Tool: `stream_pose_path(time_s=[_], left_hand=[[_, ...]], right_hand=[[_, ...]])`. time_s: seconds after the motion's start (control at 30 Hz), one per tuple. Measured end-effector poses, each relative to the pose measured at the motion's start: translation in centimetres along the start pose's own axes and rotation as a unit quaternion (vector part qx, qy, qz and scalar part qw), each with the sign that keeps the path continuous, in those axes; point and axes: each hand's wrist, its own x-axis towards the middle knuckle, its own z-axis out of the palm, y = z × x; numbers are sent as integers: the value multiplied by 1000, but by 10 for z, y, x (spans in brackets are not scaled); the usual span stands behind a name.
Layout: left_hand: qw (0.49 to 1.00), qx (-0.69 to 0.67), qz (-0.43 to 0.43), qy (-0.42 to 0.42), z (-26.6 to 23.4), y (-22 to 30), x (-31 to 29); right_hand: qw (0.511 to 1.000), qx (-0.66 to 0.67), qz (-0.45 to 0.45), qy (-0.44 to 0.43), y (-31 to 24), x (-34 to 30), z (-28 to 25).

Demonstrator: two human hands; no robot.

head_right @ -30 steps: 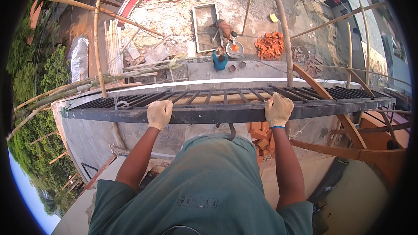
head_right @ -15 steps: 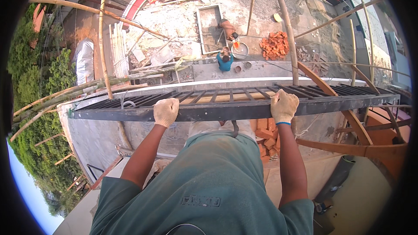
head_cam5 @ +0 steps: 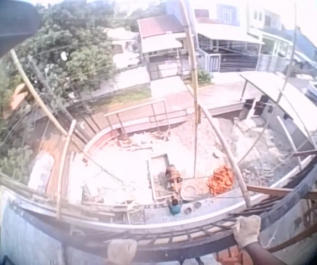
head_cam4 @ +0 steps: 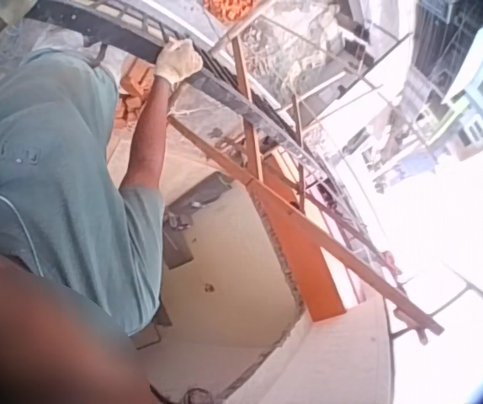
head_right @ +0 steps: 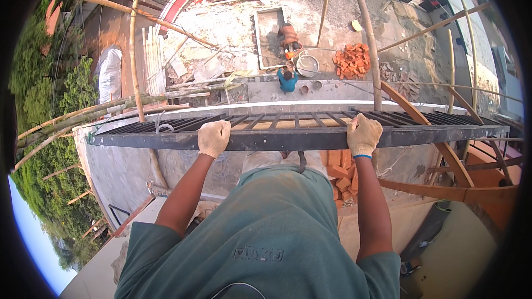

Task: The person lowers buckets filled with construction debris from a balcony using a rope. They attach the buckets to the rope, lower them to the ground, and then retrieve empty buckets.

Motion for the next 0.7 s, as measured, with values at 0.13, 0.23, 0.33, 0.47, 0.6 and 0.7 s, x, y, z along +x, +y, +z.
stream_pose_path(time_s=[0.13, 0.23, 0.33, 0.47, 0.6, 0.7], left_hand=[[1000, -3, -2, 15, 3, 0, -1], [1000, -4, -3, 16, 2, 0, 0], [1000, 0, -1, 25, 2, 2, 0], [1000, 5, -10, -5, 2, 1, -1], [1000, 5, -8, 10, 3, -2, -3], [1000, 4, -13, 13, 3, -5, -5]], right_hand=[[1000, -8, 4, -9, 2, 1, 2], [1000, 3, -2, 5, 3, 0, 2], [1000, 11, -10, 13, 5, 1, 4], [1000, 7, -8, 6, 6, 0, 4], [1000, 12, -15, 12, 2, 1, 3], [1000, 7, -15, 6, -3, 1, 2]])
